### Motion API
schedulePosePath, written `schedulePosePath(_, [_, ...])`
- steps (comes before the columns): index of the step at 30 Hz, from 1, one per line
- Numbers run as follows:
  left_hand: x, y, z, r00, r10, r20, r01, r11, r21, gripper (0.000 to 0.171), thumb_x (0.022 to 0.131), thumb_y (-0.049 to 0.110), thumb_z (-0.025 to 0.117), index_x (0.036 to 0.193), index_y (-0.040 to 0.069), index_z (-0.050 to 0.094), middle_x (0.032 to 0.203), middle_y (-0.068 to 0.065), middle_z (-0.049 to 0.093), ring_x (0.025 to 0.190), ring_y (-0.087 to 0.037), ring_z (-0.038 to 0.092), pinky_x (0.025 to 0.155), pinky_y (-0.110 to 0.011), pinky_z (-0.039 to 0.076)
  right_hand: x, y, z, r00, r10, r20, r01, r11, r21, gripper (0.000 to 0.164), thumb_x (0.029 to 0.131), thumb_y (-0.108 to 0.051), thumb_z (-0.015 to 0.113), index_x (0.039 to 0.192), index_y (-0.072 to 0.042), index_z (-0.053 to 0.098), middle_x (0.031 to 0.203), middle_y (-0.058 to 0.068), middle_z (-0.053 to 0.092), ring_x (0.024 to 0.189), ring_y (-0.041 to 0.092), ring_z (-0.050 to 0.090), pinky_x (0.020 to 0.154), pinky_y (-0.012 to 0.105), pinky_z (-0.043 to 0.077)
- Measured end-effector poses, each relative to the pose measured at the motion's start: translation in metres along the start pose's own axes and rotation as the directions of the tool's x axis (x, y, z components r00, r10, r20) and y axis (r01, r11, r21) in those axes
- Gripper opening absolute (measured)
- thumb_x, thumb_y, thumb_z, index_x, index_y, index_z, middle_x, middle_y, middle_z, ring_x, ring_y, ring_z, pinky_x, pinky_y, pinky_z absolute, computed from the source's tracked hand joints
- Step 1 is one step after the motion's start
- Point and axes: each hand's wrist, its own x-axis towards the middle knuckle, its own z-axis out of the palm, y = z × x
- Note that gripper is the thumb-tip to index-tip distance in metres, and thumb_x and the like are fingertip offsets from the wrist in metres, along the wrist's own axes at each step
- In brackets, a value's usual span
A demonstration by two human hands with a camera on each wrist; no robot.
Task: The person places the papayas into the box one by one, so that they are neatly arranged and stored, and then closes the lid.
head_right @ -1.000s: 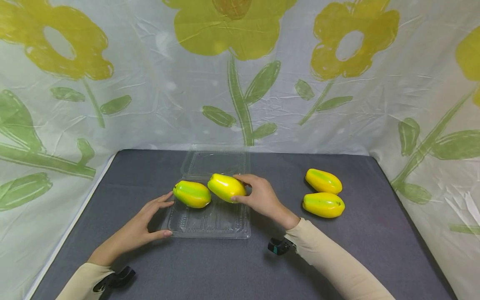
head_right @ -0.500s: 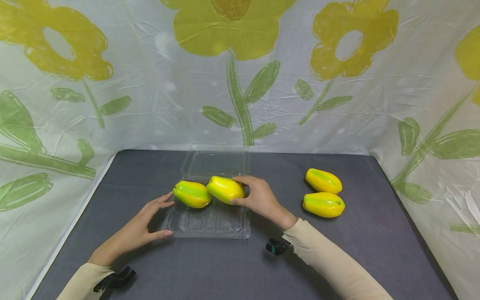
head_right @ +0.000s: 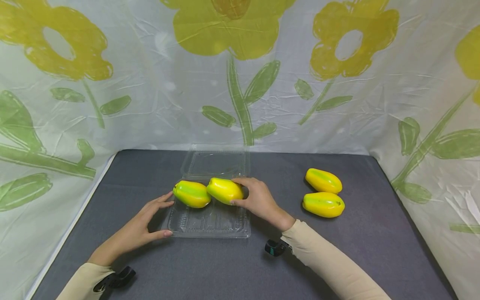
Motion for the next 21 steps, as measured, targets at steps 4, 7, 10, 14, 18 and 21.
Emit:
schedulePosePath(4, [0.0003,0.0003,0.0001,1.000,0.005,-0.003,-0.005,1.000,-0.001,0.087,0.079,0.057,0.076,0.147,0.014,0.045,0.165,-0.006,0.025,0.149,-0.040,0.025,0.112,-0.067,0.032,-0.0002,0.0008,0.0024,1.000,-0.011,-0.008,0.011,1.000,-0.026,0.064,0.074,-0.032,0.088,0.131,-0.015,0.065,0.127,0.004,0.070,0.110,0.024,0.067,0.093,0.043,0.055])
schedulePosePath(7, [0.0006,0.0008,0.0001,1.000,0.009,-0.004,-0.009,1.000,0.000,0.086,0.079,0.056,0.077,0.147,0.013,0.045,0.165,-0.007,0.025,0.149,-0.040,0.026,0.112,-0.067,0.032,-0.0007,0.0008,0.0037,1.000,-0.002,-0.006,0.001,0.999,-0.038,0.064,0.074,-0.033,0.087,0.131,-0.016,0.064,0.126,0.002,0.070,0.107,0.023,0.065,0.090,0.042,0.055])
schedulePosePath(10, [0.0009,0.0013,0.0001,1.000,0.011,-0.003,-0.011,1.000,0.000,0.087,0.079,0.055,0.077,0.147,0.012,0.045,0.165,-0.006,0.025,0.149,-0.040,0.026,0.112,-0.067,0.033,-0.0015,0.0006,0.0050,1.000,0.000,-0.010,-0.001,0.999,-0.047,0.064,0.075,-0.033,0.087,0.132,-0.016,0.064,0.126,0.002,0.070,0.105,0.022,0.064,0.088,0.041,0.055])
schedulePosePath(14, [0.0012,0.0015,0.0002,1.000,0.013,-0.004,-0.013,1.000,-0.001,0.086,0.079,0.054,0.077,0.147,0.013,0.044,0.165,-0.007,0.025,0.149,-0.040,0.026,0.112,-0.067,0.033,-0.0024,0.0001,0.0063,1.000,-0.020,-0.023,0.019,0.998,-0.067,0.063,0.074,-0.033,0.087,0.130,-0.014,0.065,0.125,0.003,0.070,0.104,0.022,0.065,0.088,0.041,0.055])
schedulePosePath(18, [0.0010,0.0013,0.0003,1.000,0.013,-0.005,-0.013,1.000,0.000,0.086,0.079,0.055,0.077,0.147,0.014,0.044,0.165,-0.008,0.026,0.149,-0.040,0.026,0.112,-0.067,0.033,-0.0029,-0.0006,0.0073,0.999,-0.037,-0.032,0.034,0.995,-0.089,0.062,0.074,-0.033,0.087,0.128,-0.014,0.066,0.126,0.003,0.070,0.107,0.022,0.066,0.090,0.041,0.055])
schedulePosePath(21, [0.0007,0.0009,0.0004,1.000,0.009,-0.002,-0.009,1.000,0.004,0.087,0.079,0.057,0.075,0.148,0.015,0.044,0.165,-0.008,0.026,0.149,-0.040,0.025,0.112,-0.067,0.033,-0.0031,-0.0005,0.0082,0.999,-0.044,-0.029,0.041,0.993,-0.107,0.061,0.075,-0.034,0.087,0.129,-0.013,0.065,0.127,0.003,0.070,0.109,0.021,0.066,0.092,0.041,0.055])
